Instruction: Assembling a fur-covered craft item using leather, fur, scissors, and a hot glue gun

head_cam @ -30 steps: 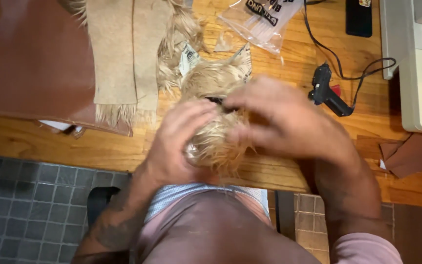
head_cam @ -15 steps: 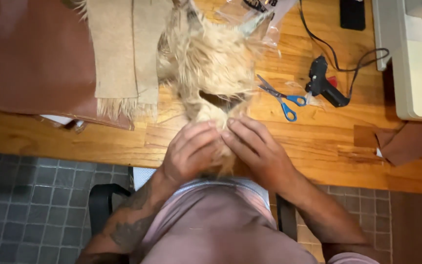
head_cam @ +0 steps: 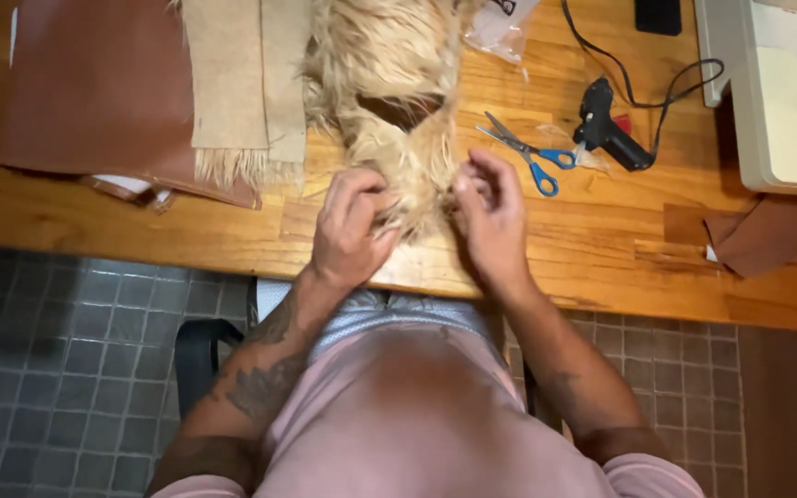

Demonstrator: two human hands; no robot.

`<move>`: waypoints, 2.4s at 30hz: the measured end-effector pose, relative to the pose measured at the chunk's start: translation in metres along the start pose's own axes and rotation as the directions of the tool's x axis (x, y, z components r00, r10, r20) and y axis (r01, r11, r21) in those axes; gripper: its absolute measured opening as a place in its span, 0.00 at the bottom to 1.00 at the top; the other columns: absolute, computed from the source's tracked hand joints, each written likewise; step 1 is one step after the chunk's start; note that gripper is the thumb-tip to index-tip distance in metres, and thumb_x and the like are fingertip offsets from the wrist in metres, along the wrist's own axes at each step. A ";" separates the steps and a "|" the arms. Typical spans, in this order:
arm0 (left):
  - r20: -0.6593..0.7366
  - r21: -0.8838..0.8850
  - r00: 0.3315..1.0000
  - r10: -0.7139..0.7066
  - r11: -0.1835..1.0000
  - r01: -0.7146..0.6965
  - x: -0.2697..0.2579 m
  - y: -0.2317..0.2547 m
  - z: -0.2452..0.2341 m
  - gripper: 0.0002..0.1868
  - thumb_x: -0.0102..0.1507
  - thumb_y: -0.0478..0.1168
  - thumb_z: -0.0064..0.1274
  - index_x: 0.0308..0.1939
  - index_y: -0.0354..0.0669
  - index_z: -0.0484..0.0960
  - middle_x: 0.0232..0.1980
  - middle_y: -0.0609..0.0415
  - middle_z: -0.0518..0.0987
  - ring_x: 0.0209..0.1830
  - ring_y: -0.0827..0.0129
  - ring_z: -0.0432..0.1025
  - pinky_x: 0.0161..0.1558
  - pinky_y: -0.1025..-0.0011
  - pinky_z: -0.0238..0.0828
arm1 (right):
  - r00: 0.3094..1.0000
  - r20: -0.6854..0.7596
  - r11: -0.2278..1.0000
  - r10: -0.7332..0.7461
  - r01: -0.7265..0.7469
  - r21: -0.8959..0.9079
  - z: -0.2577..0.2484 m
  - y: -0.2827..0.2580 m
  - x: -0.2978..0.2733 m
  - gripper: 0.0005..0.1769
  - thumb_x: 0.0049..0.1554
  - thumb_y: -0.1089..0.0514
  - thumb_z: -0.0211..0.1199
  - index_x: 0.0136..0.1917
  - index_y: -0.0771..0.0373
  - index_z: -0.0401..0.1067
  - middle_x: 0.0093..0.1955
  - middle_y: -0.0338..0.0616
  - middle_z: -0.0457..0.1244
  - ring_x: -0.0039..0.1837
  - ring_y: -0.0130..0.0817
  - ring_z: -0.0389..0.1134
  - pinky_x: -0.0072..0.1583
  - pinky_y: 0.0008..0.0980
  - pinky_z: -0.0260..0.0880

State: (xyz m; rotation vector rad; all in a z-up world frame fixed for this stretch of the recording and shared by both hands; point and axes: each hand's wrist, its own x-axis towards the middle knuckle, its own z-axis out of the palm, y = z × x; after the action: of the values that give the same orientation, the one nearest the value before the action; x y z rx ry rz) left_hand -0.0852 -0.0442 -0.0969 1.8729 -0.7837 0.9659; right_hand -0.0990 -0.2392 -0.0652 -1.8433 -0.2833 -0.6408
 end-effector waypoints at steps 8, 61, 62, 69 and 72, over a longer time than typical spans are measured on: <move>0.014 0.001 1.000 0.005 1.000 -0.005 0.020 0.022 -0.010 0.05 0.59 0.28 0.62 0.33 0.37 0.81 0.53 0.43 0.77 0.53 0.41 0.74 0.55 0.48 0.74 | 0.901 0.249 0.847 0.354 -0.422 0.323 0.046 -0.016 0.015 0.34 0.59 0.55 0.73 0.70 0.67 0.60 0.60 0.57 0.68 0.59 0.40 0.71 0.60 0.42 0.75; 0.094 -0.973 0.746 -0.659 0.099 0.210 0.002 -0.081 0.015 0.20 0.70 0.49 0.41 0.53 0.39 0.82 0.55 0.43 0.82 0.55 0.51 0.76 0.57 0.51 0.74 | 0.850 0.313 0.889 -0.424 0.456 -0.035 0.017 -0.061 0.044 0.38 0.59 0.72 0.63 0.78 0.52 0.59 0.74 0.56 0.54 0.65 0.43 0.62 0.59 0.35 0.72; 0.096 -0.973 0.751 -0.653 0.096 0.209 -0.015 -0.092 0.014 0.20 0.70 0.49 0.41 0.53 0.39 0.82 0.55 0.43 0.82 0.55 0.51 0.76 0.57 0.51 0.74 | 0.760 0.342 0.808 -0.553 0.589 -0.004 0.018 -0.066 0.053 0.38 0.54 0.81 0.61 0.73 0.55 0.67 0.71 0.57 0.56 0.68 0.50 0.62 0.63 0.43 0.70; 0.108 -0.978 0.767 -0.633 0.069 0.196 -0.036 -0.098 -0.003 0.21 0.70 0.50 0.41 0.53 0.39 0.81 0.55 0.43 0.82 0.56 0.51 0.76 0.58 0.51 0.74 | 0.933 -0.114 0.916 -0.342 0.303 -0.264 0.022 -0.063 0.060 0.05 0.61 0.71 0.59 0.49 0.66 0.73 0.44 0.48 0.65 0.46 0.39 0.65 0.48 0.35 0.65; 0.122 -0.979 0.771 -0.625 0.051 0.196 -0.039 -0.097 -0.008 0.21 0.70 0.50 0.41 0.54 0.39 0.81 0.56 0.43 0.82 0.56 0.51 0.76 0.59 0.51 0.74 | 0.900 0.044 0.896 -0.433 0.435 -0.085 0.024 -0.047 0.069 0.30 0.54 0.83 0.47 0.66 0.68 0.65 0.64 0.57 0.58 0.59 0.44 0.65 0.57 0.35 0.78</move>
State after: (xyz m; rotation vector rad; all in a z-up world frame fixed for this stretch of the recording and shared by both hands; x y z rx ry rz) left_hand -0.0289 0.0106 -0.1672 0.5813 -0.3473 0.1628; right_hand -0.0578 -0.2076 0.0040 -1.8906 -0.7060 -0.9521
